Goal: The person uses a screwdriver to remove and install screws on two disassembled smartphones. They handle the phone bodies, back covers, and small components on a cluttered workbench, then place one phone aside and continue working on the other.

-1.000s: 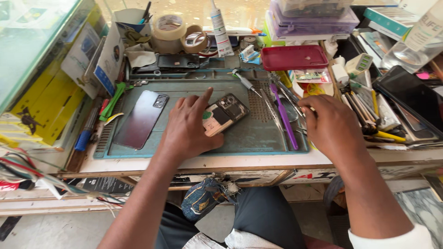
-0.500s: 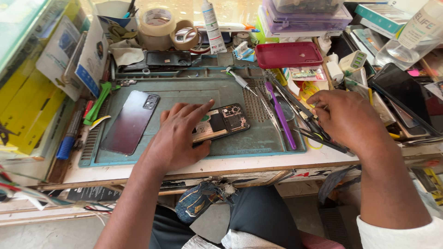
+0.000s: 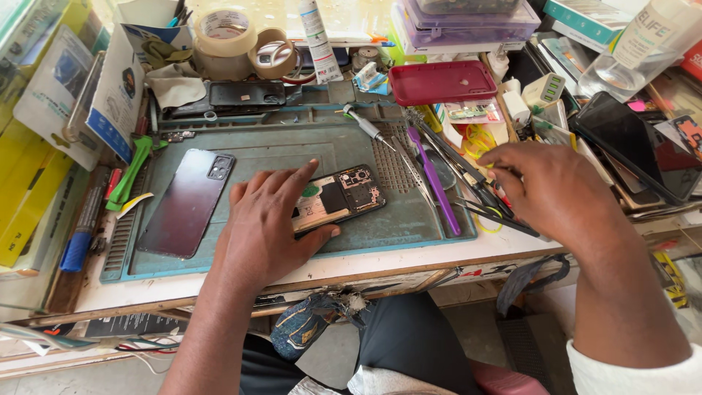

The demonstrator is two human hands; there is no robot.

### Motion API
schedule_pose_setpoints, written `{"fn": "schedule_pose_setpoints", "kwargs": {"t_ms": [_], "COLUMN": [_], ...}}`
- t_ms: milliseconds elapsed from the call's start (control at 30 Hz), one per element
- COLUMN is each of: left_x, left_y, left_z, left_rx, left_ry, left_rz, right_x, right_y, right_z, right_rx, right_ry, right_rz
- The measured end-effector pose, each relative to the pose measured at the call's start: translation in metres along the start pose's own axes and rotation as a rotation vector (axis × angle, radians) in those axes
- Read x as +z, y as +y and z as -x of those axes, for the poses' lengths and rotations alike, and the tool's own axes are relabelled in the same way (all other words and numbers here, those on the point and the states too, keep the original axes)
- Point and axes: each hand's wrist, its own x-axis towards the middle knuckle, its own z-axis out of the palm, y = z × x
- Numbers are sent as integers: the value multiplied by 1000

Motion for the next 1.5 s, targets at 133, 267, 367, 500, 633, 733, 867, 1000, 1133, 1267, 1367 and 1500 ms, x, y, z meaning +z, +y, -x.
{"fn": "schedule_pose_setpoints", "kwargs": {"t_ms": [133,267,367,500,633,733,867,1000,1133,1267,1367,1500], "left_x": [2,2,1,2,0,0,-2,-5,-8,-8,-7,-5], "left_y": [0,-1,0,1,1,1,0,0,1,2,2,2], "left_z": [0,0,0,-2,0,0,1,2,2,0,1,0], "left_rx": [-15,-15,-23,-43,-26,-10,40,63,103,103,81,19], "left_ry": [10,1,-5,-24,-17,2,33,24,29,31,27,-9], "left_rz": [-18,-30,-20,-35,-38,-19,14,32,87,91,105,88], "right_x": [-6,-15,-17,-13,-6,3,15,24,42,58,50,20], "right_y": [4,6,11,17,15,8,-16,-40,-62,-85,-94,-55], "right_z": [-6,0,4,7,3,-9,-28,-56,-94,-119,-119,-75], "right_rx": [-29,-24,-41,9,4,-9,-105,-193,-190,-210,-153,-240], "right_ry": [35,36,19,-4,-28,-82,-54,-49,-78,-79,-80,274], "right_rz": [50,36,61,85,70,94,48,-15,-123,-43,-21,-123]}}
